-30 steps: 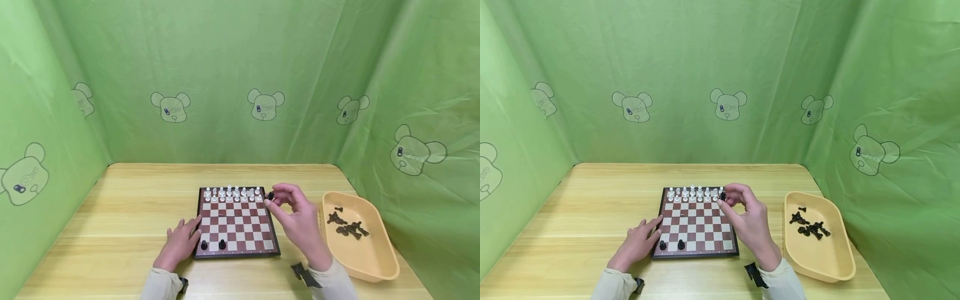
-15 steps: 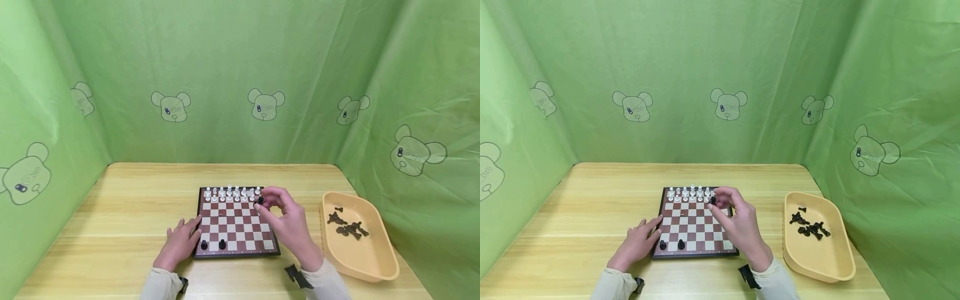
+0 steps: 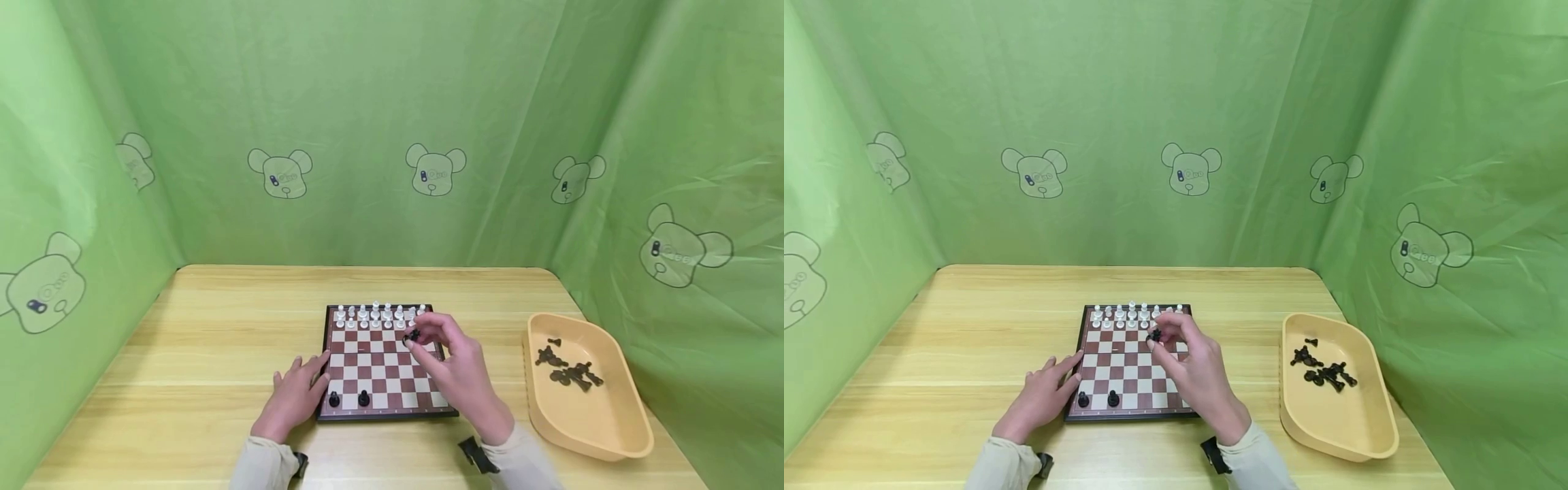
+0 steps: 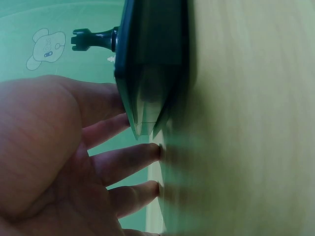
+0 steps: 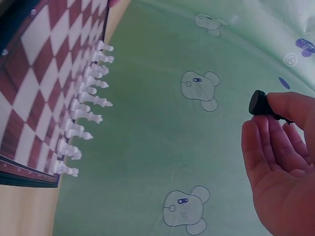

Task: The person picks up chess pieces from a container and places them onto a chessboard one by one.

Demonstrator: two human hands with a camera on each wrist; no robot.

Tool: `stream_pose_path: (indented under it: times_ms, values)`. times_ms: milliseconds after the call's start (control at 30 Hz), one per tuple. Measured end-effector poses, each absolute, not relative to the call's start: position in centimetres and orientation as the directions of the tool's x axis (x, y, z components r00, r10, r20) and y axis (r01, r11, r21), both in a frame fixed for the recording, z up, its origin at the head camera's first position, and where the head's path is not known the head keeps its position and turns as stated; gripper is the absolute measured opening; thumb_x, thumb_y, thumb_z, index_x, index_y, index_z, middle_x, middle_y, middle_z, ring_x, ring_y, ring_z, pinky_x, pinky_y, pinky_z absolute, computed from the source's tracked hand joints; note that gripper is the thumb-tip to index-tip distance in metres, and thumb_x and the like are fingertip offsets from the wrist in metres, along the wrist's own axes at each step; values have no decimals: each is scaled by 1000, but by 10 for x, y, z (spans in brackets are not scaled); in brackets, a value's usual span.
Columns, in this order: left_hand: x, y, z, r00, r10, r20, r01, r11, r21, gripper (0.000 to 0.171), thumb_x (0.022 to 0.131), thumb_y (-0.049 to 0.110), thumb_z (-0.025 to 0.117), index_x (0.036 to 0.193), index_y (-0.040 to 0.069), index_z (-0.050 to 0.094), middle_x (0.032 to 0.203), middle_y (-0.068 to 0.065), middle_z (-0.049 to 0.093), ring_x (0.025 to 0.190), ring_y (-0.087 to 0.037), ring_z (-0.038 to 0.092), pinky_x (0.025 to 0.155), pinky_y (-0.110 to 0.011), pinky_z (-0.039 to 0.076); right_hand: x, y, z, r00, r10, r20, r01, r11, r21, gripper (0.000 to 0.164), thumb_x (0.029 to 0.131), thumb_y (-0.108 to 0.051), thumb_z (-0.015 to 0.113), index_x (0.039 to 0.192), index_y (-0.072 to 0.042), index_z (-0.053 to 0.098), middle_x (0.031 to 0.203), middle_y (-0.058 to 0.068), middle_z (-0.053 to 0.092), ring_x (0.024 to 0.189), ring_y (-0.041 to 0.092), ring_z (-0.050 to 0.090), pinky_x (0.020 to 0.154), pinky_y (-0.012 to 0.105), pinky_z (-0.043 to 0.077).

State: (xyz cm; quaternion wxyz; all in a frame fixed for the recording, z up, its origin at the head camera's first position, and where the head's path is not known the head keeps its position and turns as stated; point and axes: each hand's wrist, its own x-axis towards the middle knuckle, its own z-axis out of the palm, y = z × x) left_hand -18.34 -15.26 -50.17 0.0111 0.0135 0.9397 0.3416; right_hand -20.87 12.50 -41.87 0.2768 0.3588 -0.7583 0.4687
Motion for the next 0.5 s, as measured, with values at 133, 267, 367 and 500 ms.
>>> stream_pose_path:
  times_ms: [133, 267, 367, 500]
  values:
    - [-184, -152, -503, -999, 30, -11, 16, 764, 645, 49, 107, 24, 54, 155, 13, 49, 154, -25, 47, 149, -54, 27, 113, -82, 4, -210, 124, -425, -611, -306, 730, -788, 322, -525, 45, 80, 12, 80, 120, -1, 64, 103, 8, 75, 85, 20, 72, 74, 24, 62]
    - [-185, -152, -503, -1000, 26, -10, 13, 764, 645, 49, 107, 24, 54, 155, 13, 49, 154, -24, 48, 149, -53, 27, 113, -81, 4, -210, 123, -430, -647, -336, 685, -762, 322, -562, 46, 81, 12, 79, 122, -2, 63, 107, 6, 76, 88, 21, 72, 72, 26, 63]
    - [-185, -151, -503, -1000, 24, -12, 11, 767, 642, 49, 107, 25, 54, 155, 13, 49, 154, -24, 48, 149, -52, 27, 113, -81, 4, -210, 122, -434, -662, -359, 658, -749, 322, -579, 45, 82, 11, 79, 122, 1, 62, 109, 6, 75, 91, 22, 73, 76, 27, 63]
    - [-185, -151, -505, -1000, 23, -13, 9, 766, 643, 49, 107, 25, 54, 155, 13, 49, 154, -24, 48, 149, -52, 27, 113, -81, 4, -209, 119, -438, -676, -386, 627, -736, 338, -586, 45, 83, 9, 80, 123, 3, 61, 110, 10, 74, 94, 21, 73, 79, 31, 64]
